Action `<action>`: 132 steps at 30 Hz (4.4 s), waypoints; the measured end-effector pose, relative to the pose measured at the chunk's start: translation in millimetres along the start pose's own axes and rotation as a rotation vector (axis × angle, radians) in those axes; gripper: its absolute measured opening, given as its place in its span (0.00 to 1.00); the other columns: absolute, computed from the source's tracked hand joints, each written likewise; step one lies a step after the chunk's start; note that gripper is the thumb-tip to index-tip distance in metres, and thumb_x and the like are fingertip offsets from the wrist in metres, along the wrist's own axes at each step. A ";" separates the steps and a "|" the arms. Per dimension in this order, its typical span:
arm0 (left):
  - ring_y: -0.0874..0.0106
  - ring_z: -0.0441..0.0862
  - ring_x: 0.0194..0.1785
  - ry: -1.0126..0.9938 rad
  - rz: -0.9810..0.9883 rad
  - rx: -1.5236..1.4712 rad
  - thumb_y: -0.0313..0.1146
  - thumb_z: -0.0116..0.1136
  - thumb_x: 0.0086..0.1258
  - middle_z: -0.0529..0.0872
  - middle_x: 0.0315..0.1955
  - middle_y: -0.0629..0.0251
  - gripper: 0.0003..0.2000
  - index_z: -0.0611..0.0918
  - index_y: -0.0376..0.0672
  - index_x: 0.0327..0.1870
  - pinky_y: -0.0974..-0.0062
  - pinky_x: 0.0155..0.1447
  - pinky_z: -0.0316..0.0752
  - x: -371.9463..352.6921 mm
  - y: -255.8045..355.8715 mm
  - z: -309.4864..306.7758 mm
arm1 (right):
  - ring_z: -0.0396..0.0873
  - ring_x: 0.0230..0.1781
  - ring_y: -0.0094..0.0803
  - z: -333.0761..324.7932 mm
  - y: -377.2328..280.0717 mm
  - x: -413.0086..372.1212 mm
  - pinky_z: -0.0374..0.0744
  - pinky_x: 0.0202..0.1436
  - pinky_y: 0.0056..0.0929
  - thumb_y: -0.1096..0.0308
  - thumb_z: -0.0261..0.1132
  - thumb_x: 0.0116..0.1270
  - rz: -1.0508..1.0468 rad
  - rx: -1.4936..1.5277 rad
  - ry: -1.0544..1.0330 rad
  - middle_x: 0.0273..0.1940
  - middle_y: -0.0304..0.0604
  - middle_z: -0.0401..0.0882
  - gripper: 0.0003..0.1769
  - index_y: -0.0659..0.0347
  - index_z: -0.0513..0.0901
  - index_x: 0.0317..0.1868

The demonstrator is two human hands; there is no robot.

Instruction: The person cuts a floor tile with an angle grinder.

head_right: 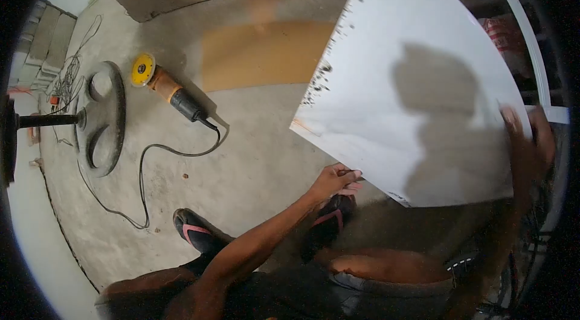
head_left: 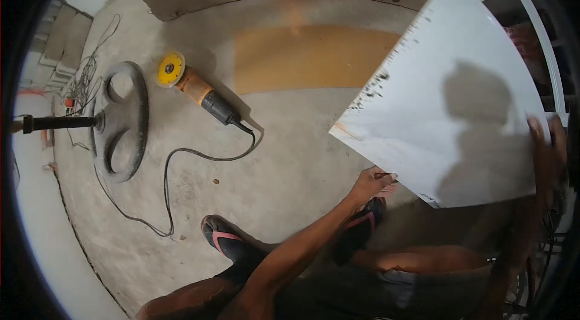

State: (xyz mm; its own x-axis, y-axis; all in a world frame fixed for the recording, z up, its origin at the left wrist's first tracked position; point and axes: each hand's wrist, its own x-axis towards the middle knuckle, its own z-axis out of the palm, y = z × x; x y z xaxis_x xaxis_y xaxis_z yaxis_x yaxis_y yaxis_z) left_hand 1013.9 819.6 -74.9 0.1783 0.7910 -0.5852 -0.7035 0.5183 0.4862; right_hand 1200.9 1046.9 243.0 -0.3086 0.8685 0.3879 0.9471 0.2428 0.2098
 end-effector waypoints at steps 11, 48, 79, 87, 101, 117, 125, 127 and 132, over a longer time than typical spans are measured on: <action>0.64 0.85 0.37 0.974 0.852 1.046 0.26 0.58 0.63 0.86 0.35 0.55 0.12 0.79 0.37 0.48 0.69 0.42 0.78 -0.7 185.3 -175.4 | 0.75 0.59 0.45 -71.1 33.0 -97.2 0.73 0.64 0.43 0.54 0.70 0.64 0.328 -0.184 0.058 0.62 0.52 0.75 0.32 0.57 0.75 0.65; 0.58 0.77 0.53 0.489 1.191 -0.222 0.46 0.56 0.74 0.75 0.53 0.51 0.20 0.70 0.40 0.55 0.46 0.61 0.72 -24.7 275.4 -55.9 | 0.74 0.30 0.42 18.3 75.4 -198.5 0.76 0.44 0.38 0.65 0.79 0.51 0.120 0.192 0.132 0.31 0.47 0.76 0.18 0.64 0.76 0.29; 0.68 0.76 0.39 0.747 1.022 0.737 0.54 0.58 0.71 0.83 0.35 0.62 0.26 0.83 0.34 0.47 0.67 0.48 0.74 47.5 446.5 -153.3 | 0.79 0.48 0.57 35.8 84.8 -213.6 0.75 0.52 0.43 0.50 0.64 0.68 0.108 0.029 0.116 0.48 0.62 0.80 0.28 0.68 0.77 0.54; 0.56 0.85 0.41 1.126 0.773 0.941 0.57 0.59 0.67 0.87 0.34 0.48 0.29 0.83 0.30 0.42 0.59 0.48 0.77 94.6 394.0 -233.1 | 0.81 0.46 0.43 27.9 99.8 -208.7 0.78 0.50 0.40 0.54 0.67 0.67 0.287 0.007 -0.051 0.49 0.55 0.83 0.27 0.69 0.78 0.55; 0.58 0.84 0.51 1.039 0.724 1.460 0.50 0.60 0.69 0.86 0.49 0.50 0.29 0.78 0.35 0.61 0.64 0.53 0.78 90.2 380.2 -261.2 | 0.78 0.51 0.44 42.0 94.0 -216.9 0.75 0.57 0.40 0.59 0.64 0.71 0.536 0.608 0.065 0.55 0.59 0.79 0.25 0.68 0.75 0.61; 0.59 0.71 0.65 -0.106 0.498 0.941 0.59 0.48 0.74 0.77 0.58 0.51 0.30 0.75 0.40 0.61 0.61 0.68 0.64 31.5 127.0 -15.7 | 0.82 0.32 0.43 14.3 20.2 -158.6 0.78 0.41 0.37 0.48 0.73 0.59 0.295 -0.022 0.159 0.34 0.48 0.84 0.21 0.59 0.83 0.36; 0.79 0.67 0.34 -0.059 0.539 0.752 0.51 0.59 0.70 0.74 0.27 0.74 0.20 0.80 0.40 0.37 0.77 0.38 0.62 -33.9 167.3 -46.4 | 0.82 0.45 0.46 24.7 -9.1 -31.6 0.77 0.52 0.41 0.40 0.66 0.64 0.063 0.018 -0.034 0.45 0.54 0.84 0.30 0.62 0.83 0.49; 0.79 0.71 0.35 0.023 0.546 0.799 0.42 0.58 0.73 0.76 0.28 0.73 0.13 0.78 0.40 0.36 0.78 0.43 0.67 -49.1 172.0 -50.7 | 0.82 0.43 0.39 39.0 -38.7 -0.8 0.77 0.51 0.37 0.39 0.66 0.63 -0.020 0.325 -0.102 0.44 0.54 0.84 0.33 0.64 0.83 0.50; 0.83 0.68 0.30 0.273 0.553 0.604 0.41 0.58 0.73 0.74 0.25 0.77 0.12 0.77 0.43 0.33 0.80 0.36 0.64 -63.3 163.0 -82.9 | 0.81 0.31 0.33 126.7 -111.0 62.4 0.78 0.43 0.33 0.33 0.62 0.62 -0.372 0.480 -0.190 0.30 0.45 0.83 0.34 0.59 0.88 0.43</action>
State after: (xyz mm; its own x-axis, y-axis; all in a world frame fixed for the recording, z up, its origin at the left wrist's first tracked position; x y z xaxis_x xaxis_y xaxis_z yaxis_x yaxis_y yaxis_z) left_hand 830.9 827.1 -12.4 -0.3076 0.9152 -0.2605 -0.1407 0.2270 0.9637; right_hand 1087.6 1128.9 130.2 -0.6454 0.7396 0.1909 0.7270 0.6715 -0.1434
